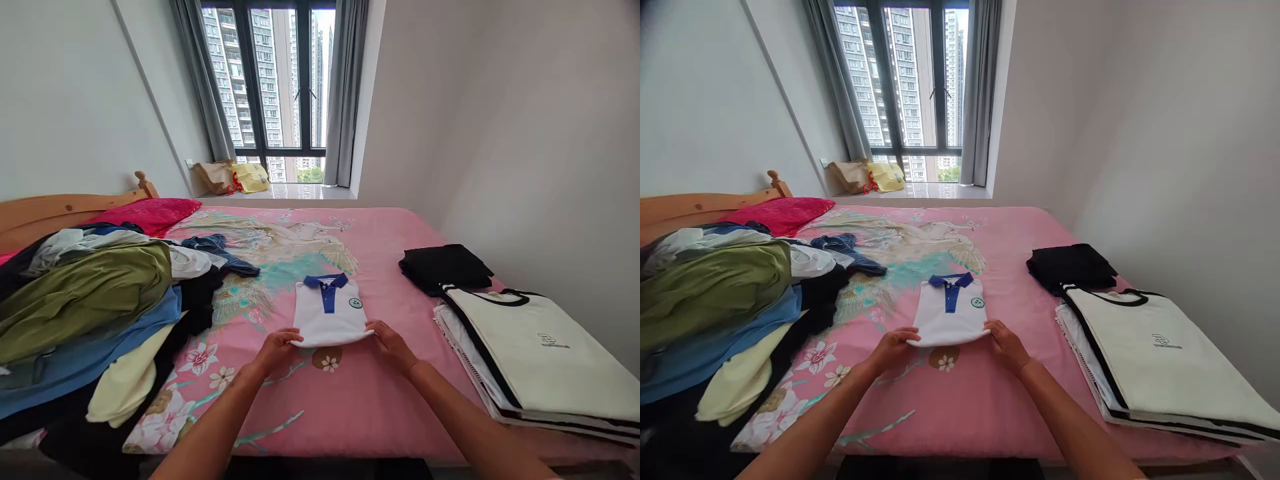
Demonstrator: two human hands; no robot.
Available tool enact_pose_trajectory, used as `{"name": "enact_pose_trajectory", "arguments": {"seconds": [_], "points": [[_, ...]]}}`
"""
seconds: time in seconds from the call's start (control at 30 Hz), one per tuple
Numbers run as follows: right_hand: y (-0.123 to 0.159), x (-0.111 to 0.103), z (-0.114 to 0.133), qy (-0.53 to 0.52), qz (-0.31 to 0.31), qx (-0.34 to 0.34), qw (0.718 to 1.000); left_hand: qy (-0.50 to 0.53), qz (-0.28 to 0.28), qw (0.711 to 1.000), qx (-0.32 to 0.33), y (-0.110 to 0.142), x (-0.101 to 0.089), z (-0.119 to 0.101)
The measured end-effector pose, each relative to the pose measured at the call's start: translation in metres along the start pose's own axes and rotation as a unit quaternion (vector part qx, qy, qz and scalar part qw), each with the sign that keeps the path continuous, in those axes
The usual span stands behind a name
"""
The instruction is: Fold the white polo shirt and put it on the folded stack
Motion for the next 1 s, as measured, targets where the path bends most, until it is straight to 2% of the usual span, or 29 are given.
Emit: {"name": "enact_pose_trajectory", "arguments": {"seconds": [0.1, 0.23, 0.4, 0.47, 0.53, 0.63, 0.7, 0.77, 0.9, 1.0], "points": [[0.041, 0.009, 0.012, 0.030, 0.007, -0.013, 0.999, -0.054, 0.000, 0.998, 0.028, 0.037, 0.010, 0.024], [0.086, 0.008, 0.040, 0.047, -0.006, -0.020, 0.999, -0.152, -0.009, 0.982, 0.107, 0.085, 0.013, 0.037], [0.146, 0.020, 0.063, 0.066, 0.035, -0.030, 0.997, -0.244, -0.001, 0.956, 0.162, 0.149, 0.024, 0.053], [0.161, 0.021, 0.067, 0.080, 0.041, -0.031, 0.996, -0.273, 0.005, 0.946, 0.175, 0.167, 0.027, 0.053], [0.163, 0.018, 0.069, 0.088, 0.029, -0.028, 0.995, -0.284, 0.000, 0.941, 0.182, 0.176, 0.025, 0.047], [0.141, 0.008, 0.077, 0.088, -0.019, -0.021, 0.996, -0.290, -0.036, 0.939, 0.183, 0.169, 0.020, 0.031], [0.112, 0.005, 0.087, 0.082, -0.043, -0.023, 0.995, -0.307, -0.064, 0.934, 0.172, 0.156, 0.023, 0.021], [0.074, 0.011, 0.099, 0.076, -0.040, -0.027, 0.996, -0.340, -0.077, 0.926, 0.143, 0.144, 0.035, 0.018], [-0.014, 0.043, 0.121, 0.090, 0.030, -0.058, 0.994, -0.404, -0.063, 0.910, 0.071, 0.134, 0.065, 0.033], [-0.072, 0.081, 0.118, 0.150, 0.118, -0.055, 0.980, -0.404, -0.046, 0.912, 0.053, 0.138, 0.075, 0.044]]}}
Point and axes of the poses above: each hand's wrist, its own y-axis away from the middle knuckle, its own x-axis out of the palm, z = x × y, the point moved 8 cm from there along -y, towards the middle knuckle, and after that the axes turned 12 degrees about -x, right-handed, at the moved point
